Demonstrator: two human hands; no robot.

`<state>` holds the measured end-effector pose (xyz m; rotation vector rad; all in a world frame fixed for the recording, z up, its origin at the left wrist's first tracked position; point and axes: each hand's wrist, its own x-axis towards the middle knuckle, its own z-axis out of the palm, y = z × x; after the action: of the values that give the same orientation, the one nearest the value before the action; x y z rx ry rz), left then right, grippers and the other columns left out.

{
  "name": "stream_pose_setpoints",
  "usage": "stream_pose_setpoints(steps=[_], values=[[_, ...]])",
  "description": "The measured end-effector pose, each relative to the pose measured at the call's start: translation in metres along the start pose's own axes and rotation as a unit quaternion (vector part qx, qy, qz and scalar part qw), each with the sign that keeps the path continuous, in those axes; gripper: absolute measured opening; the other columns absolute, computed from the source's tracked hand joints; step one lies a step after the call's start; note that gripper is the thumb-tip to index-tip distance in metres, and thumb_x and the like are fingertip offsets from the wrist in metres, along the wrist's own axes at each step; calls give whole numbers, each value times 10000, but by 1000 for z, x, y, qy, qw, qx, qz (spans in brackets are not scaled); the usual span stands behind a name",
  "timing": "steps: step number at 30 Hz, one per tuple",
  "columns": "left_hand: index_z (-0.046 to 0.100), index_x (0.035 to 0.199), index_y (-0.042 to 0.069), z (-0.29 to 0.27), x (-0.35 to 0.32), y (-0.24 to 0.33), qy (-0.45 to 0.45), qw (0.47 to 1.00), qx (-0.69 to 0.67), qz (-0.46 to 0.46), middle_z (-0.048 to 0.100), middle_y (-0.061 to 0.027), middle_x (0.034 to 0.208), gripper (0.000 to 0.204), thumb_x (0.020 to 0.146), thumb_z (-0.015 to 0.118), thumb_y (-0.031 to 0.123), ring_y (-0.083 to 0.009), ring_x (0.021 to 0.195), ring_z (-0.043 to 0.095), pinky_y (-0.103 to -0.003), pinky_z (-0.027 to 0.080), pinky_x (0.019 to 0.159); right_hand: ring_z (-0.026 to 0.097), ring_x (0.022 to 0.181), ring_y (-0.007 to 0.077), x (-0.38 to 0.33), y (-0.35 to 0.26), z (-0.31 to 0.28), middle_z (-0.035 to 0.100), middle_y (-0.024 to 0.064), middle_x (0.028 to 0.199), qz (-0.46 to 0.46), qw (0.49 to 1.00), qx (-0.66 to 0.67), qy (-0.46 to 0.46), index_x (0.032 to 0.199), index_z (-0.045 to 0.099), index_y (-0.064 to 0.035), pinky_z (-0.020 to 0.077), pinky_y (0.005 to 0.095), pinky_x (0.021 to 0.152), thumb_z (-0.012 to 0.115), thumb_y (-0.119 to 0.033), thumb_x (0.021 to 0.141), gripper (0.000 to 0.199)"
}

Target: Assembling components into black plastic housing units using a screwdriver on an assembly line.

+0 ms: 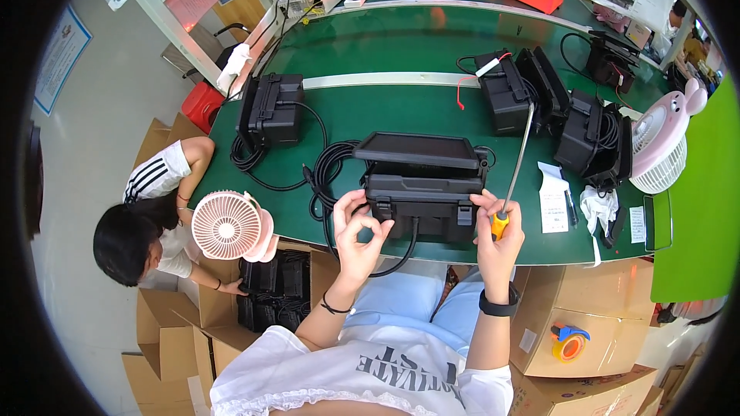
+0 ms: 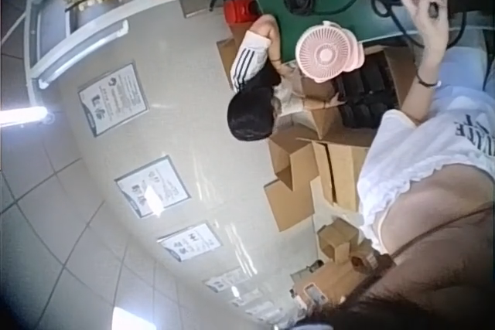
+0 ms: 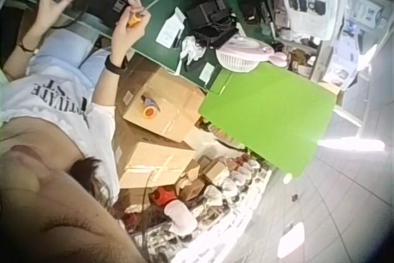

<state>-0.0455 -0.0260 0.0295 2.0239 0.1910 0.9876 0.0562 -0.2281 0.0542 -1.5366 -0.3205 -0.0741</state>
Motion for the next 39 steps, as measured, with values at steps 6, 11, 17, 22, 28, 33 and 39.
stream_pose_setpoints(steps=[6,11,17,22,28,33,39], values=[[624,1000,51,-1,7,0,23,990,123,64,457,-143,1259,348,742,848,116,-309,1034,588,-402,513,886,630,1160,228,1,-3,3,728,109,1061,-5,1000,-9,9,922,460,-88,475,187,536,566,-6,947,137],[620,942,52,-5,9,-3,1,991,127,53,445,-154,1327,340,728,859,165,-335,1105,567,-418,506,906,636,1156,240,-1,1,5,731,112,1052,-21,999,-18,24,915,468,-84,487,199,546,563,10,940,136],[657,910,43,-8,2,-7,-28,997,-59,-41,422,-164,1430,269,735,840,134,-351,1219,522,-455,454,1034,639,1157,253,-1,-4,7,734,117,1043,-37,998,-39,24,911,471,-73,515,228,614,561,24,934,134],[696,959,46,-8,-3,-6,-19,995,-96,-30,403,-182,1457,287,718,844,97,-357,1239,510,-453,434,1052,644,1146,255,3,1,6,735,122,1043,-57,997,-55,24,910,470,-72,517,232,639,558,29,933,136],[701,1144,92,-5,7,11,-12,998,-53,-15,354,-181,1488,343,809,770,87,-354,1264,470,-461,407,1056,645,1149,265,0,-3,6,735,131,1042,-34,998,-41,28,909,468,-69,524,253,731,554,46,927,145],[711,971,99,4,19,-4,-1,999,-28,27,354,-188,1477,132,854,729,159,-371,1292,437,-487,349,1088,642,1157,277,-4,1,5,735,137,1045,-40,998,-44,32,912,469,-70,523,257,745,554,54,923,150],[477,1306,78,21,17,-14,38,978,-203,-22,336,-175,1463,519,854,691,219,-340,1335,396,-470,325,1110,596,1201,213,-7,8,1,688,139,1153,-62,996,-63,-2,938,461,-79,436,163,538,550,17,949,131]])
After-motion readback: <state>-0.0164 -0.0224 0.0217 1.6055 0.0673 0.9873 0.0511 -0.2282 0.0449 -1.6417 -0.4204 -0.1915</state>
